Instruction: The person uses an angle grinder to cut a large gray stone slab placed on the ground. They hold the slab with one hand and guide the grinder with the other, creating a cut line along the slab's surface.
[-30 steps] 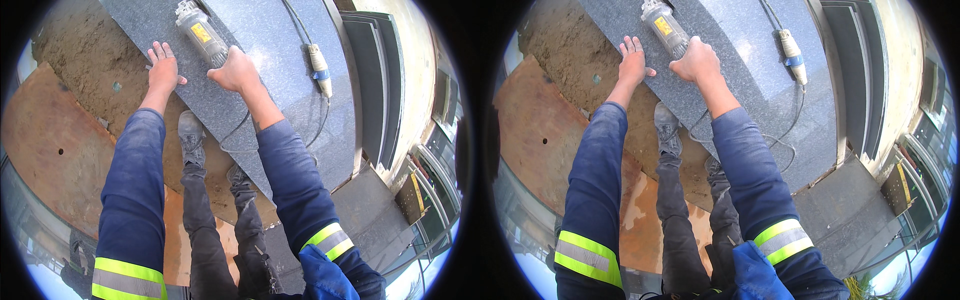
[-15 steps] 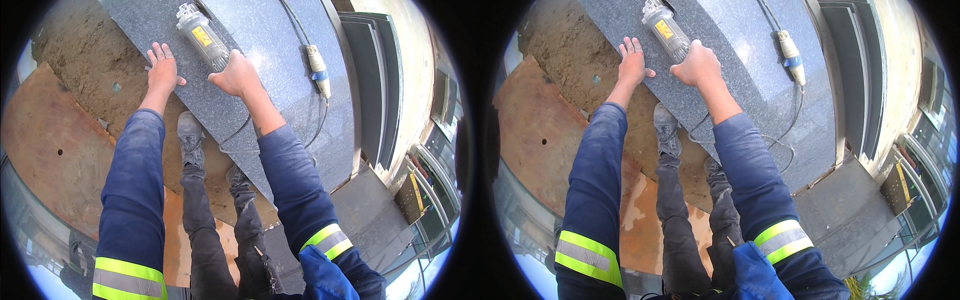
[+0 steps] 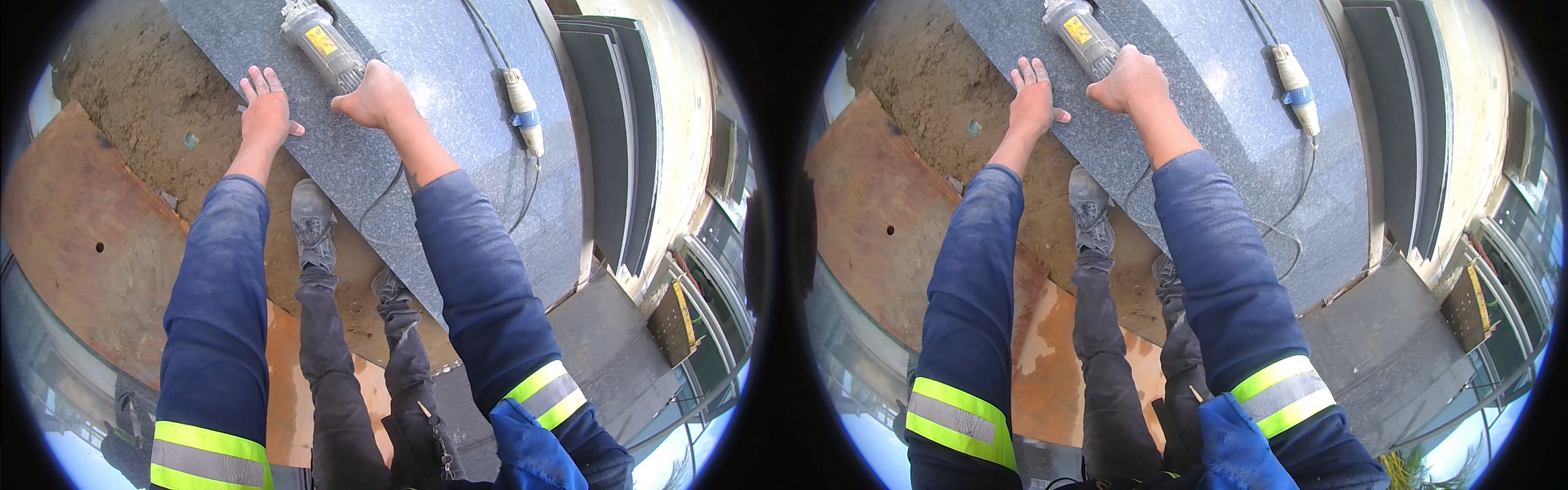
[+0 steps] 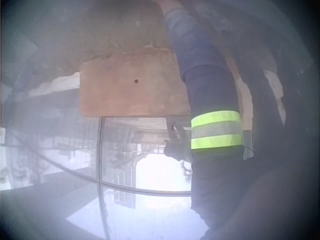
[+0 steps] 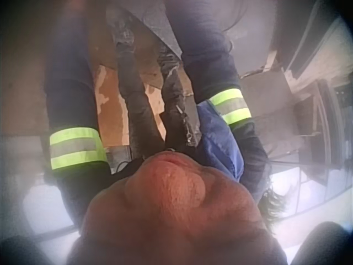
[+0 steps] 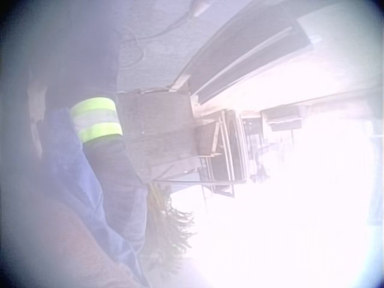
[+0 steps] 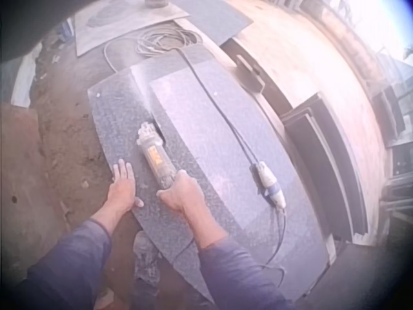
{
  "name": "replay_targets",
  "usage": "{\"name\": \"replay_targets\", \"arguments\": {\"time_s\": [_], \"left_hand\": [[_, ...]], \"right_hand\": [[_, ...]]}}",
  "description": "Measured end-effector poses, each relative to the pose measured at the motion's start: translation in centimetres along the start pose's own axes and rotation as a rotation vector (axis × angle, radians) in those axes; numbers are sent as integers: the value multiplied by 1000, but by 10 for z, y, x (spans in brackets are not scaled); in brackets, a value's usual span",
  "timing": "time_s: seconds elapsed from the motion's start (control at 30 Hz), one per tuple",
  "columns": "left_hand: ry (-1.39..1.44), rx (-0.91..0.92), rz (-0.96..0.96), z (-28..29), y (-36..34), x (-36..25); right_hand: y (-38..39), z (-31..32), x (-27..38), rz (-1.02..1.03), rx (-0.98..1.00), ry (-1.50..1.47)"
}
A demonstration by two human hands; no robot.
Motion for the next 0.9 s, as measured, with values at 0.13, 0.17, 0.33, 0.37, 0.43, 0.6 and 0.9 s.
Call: {"name": "replay_targets", "arguments": {"time_s": [0.13, 0.17, 0.33, 0.37, 0.43, 0.6, 0.9], "left_hand": [[11, -13, 1, -2, 1, 4], [10, -14, -1, -2, 1, 4], [-2, -32, -16, -3, 1, 5], [-6, -27, -16, -4, 0, 4], [-7, -22, -14, -4, 0, 4], [2, -21, -7, -3, 0, 3], [14, -4, 9, -1, 2, 4]], "right_hand": [[17, 3, -10, 16, -4, 13], [23, 3, -13, -10, 15, 24], [40, 4, -27, -28, 20, 18], [40, 3, -29, -27, 11, 18], [34, 1, -26, -9, -3, 12], [11, -3, -11, -2, -11, 13], [26, 2, -15, -11, 20, 22]]}}
Point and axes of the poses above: each hand's wrist, its own y-axis away from the middle knuckle, its own z-axis out of the back of the hand, x = y × z, the point moved 3 cm from there along -y, towards the middle knuckle, and after that the axes turned 8 degrees about -z, right-handed, at the moved point
